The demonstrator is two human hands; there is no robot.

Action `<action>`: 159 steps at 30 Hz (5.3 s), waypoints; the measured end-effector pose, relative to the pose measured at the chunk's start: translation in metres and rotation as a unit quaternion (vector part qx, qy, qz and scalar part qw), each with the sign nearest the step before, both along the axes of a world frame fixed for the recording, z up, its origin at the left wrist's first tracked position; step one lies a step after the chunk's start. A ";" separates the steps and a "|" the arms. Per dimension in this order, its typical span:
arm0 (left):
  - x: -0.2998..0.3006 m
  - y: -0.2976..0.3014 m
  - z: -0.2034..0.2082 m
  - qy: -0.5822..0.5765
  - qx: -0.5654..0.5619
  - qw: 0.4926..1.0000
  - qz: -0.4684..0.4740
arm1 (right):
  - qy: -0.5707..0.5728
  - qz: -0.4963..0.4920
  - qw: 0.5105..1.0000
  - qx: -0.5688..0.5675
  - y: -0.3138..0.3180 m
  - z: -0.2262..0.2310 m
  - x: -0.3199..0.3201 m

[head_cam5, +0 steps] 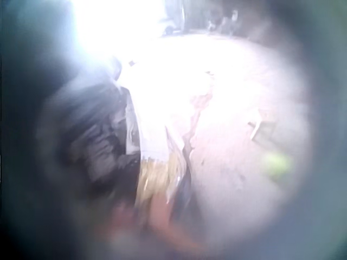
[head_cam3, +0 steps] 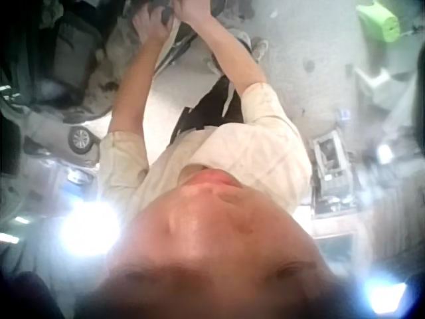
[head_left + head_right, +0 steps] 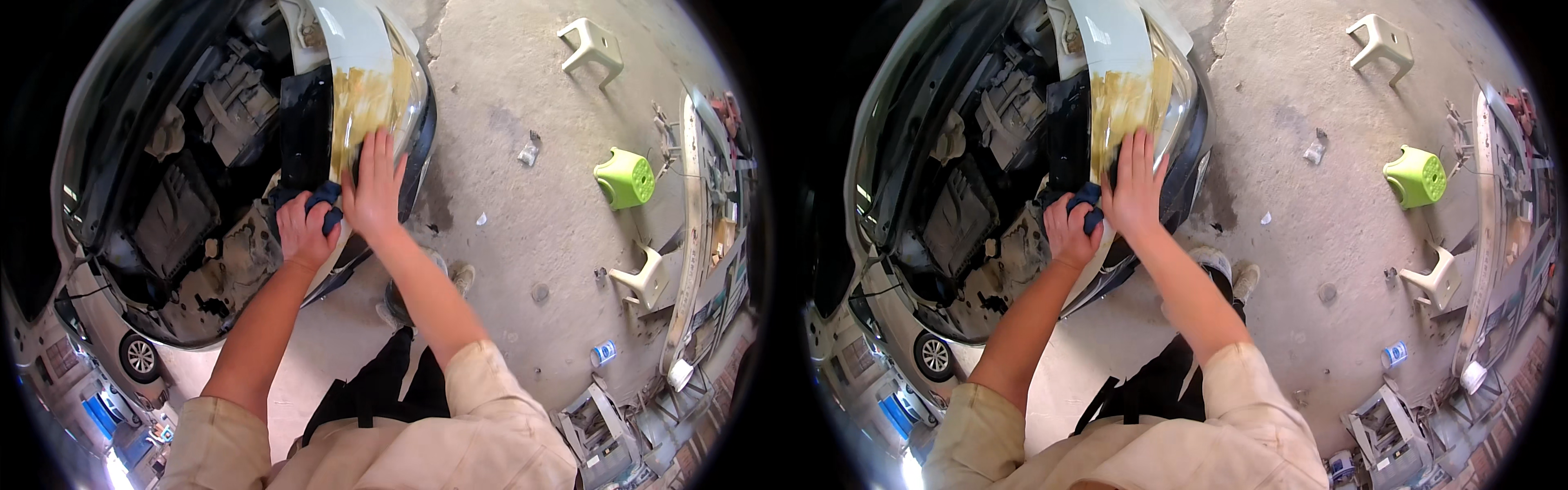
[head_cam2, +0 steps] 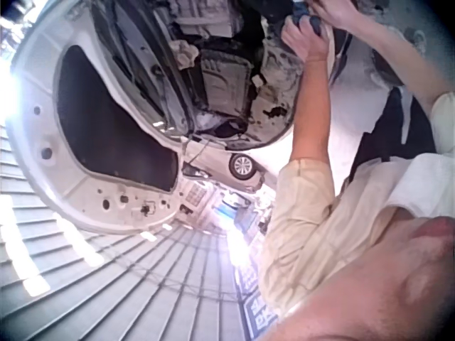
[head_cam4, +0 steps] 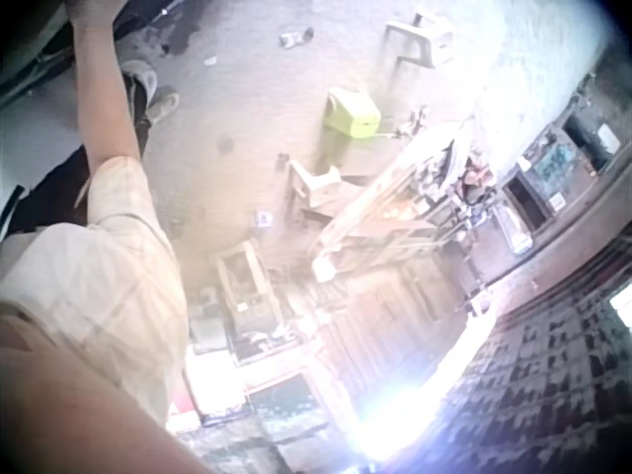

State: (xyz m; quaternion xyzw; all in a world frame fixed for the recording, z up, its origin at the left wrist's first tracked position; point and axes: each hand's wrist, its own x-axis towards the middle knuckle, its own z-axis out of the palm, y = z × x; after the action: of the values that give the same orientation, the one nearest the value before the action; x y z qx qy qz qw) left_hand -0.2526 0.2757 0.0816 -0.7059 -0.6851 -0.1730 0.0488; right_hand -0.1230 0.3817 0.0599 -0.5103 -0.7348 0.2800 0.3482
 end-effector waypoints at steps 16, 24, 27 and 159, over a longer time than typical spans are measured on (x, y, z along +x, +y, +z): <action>0.000 0.001 -0.004 0.008 0.018 1.000 -0.003 | 0.072 0.014 0.994 0.075 0.025 -0.016 -0.008; -0.008 0.000 -0.006 -0.008 0.046 0.999 -0.015 | 0.086 0.104 0.991 0.022 -0.121 -0.058 0.010; -0.014 -0.002 0.002 -0.009 0.034 0.999 -0.012 | 0.063 0.050 0.995 0.052 -0.077 -0.040 -0.006; -0.021 -0.047 0.003 -0.028 -0.012 0.998 -0.048 | 0.007 0.126 0.990 0.070 -0.009 -0.019 0.001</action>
State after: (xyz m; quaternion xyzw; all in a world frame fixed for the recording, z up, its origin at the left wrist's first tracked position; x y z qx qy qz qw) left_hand -0.2732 0.2290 0.0846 -0.7337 -0.6532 -0.1866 0.0125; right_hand -0.1219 0.3730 0.0411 -0.3862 -0.8087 0.2729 0.3498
